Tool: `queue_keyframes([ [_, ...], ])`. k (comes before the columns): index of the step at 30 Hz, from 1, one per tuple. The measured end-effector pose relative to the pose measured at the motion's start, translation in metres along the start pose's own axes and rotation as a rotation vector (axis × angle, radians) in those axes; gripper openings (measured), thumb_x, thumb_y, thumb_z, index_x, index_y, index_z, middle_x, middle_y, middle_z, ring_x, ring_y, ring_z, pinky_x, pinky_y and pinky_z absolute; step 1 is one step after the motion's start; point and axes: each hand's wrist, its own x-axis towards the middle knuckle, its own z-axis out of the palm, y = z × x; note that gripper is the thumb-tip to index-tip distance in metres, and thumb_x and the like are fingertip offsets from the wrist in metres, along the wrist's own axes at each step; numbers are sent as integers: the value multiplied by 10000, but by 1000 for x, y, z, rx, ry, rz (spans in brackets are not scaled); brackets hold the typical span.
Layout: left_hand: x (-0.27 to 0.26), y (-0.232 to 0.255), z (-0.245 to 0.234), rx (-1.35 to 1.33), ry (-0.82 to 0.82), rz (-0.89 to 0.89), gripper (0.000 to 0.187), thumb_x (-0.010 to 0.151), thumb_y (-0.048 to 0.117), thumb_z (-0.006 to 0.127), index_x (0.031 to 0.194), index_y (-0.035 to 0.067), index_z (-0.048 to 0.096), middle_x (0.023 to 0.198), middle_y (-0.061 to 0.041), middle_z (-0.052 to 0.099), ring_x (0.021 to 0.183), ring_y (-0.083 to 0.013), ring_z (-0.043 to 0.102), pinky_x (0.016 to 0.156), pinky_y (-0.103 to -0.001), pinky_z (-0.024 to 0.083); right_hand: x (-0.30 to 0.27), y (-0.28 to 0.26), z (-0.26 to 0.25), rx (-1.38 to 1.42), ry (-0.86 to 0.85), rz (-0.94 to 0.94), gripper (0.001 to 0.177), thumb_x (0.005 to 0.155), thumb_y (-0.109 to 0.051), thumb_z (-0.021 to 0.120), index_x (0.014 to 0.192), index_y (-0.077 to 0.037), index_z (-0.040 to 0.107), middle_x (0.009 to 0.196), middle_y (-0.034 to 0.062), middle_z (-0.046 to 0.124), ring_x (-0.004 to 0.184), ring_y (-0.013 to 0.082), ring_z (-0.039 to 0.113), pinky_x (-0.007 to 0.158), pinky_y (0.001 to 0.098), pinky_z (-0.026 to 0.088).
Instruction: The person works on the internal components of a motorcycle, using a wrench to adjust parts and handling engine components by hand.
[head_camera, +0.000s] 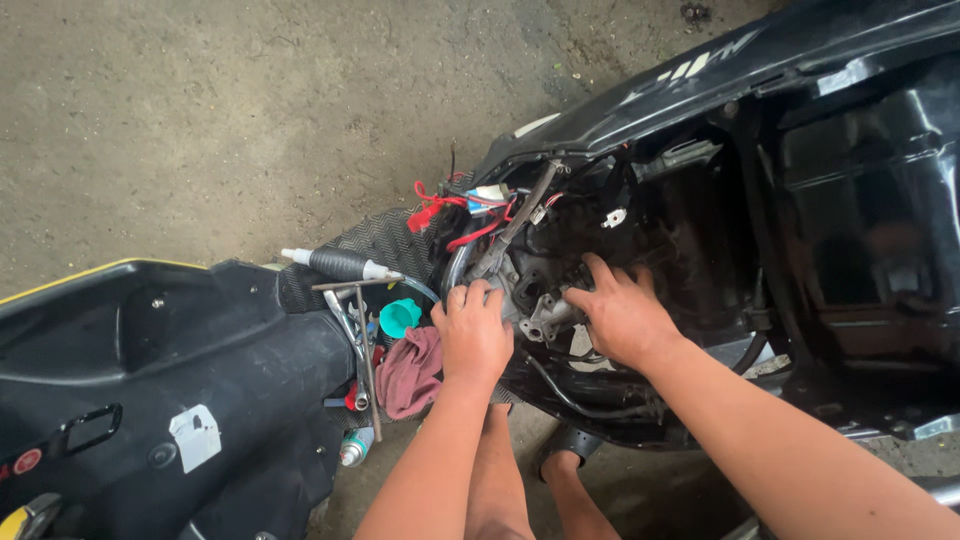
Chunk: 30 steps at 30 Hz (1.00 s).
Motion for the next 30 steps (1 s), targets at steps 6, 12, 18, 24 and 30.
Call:
queue_keyframes([
  [6,2,3,-9,1,-48,-17,543,627,265,872,1131,160,699,1211,-25,596,1168,-278,508,981,-551,382,2,1,3,76,67,11,548,762,-211,754,1291,-281,628,1548,205,377,1287,361,529,1077,607,346],
  [12,3,5,-11,-9,-66,-22,585,676,385,866,1215,243,690,1205,-20,597,1144,-287,511,971,-559,383,8,0,11,87,104,52,582,781,-251,760,1339,-283,598,1523,215,401,1281,357,535,1073,610,335],
  [18,3,3,1,70,-1,-12,587,795,398,770,1356,276,648,1179,-20,607,1105,-271,528,916,-538,408,10,-1,16,108,165,73,577,802,-248,742,1359,-266,592,1510,207,440,1262,348,554,1070,608,360],
  [24,3,7,-2,106,-16,-13,602,823,405,730,1396,263,614,1162,-38,610,1095,-271,535,872,-538,432,11,-4,15,81,183,74,562,802,-229,742,1345,-254,600,1468,187,475,1237,344,563,1065,619,361],
  [30,3,9,-5,126,-31,-20,559,868,398,691,1410,286,610,1150,-32,618,1088,-274,544,821,-527,448,9,-7,11,79,202,82,559,784,-181,756,1322,-240,617,1416,174,502,1225,347,565,1052,598,382],
])
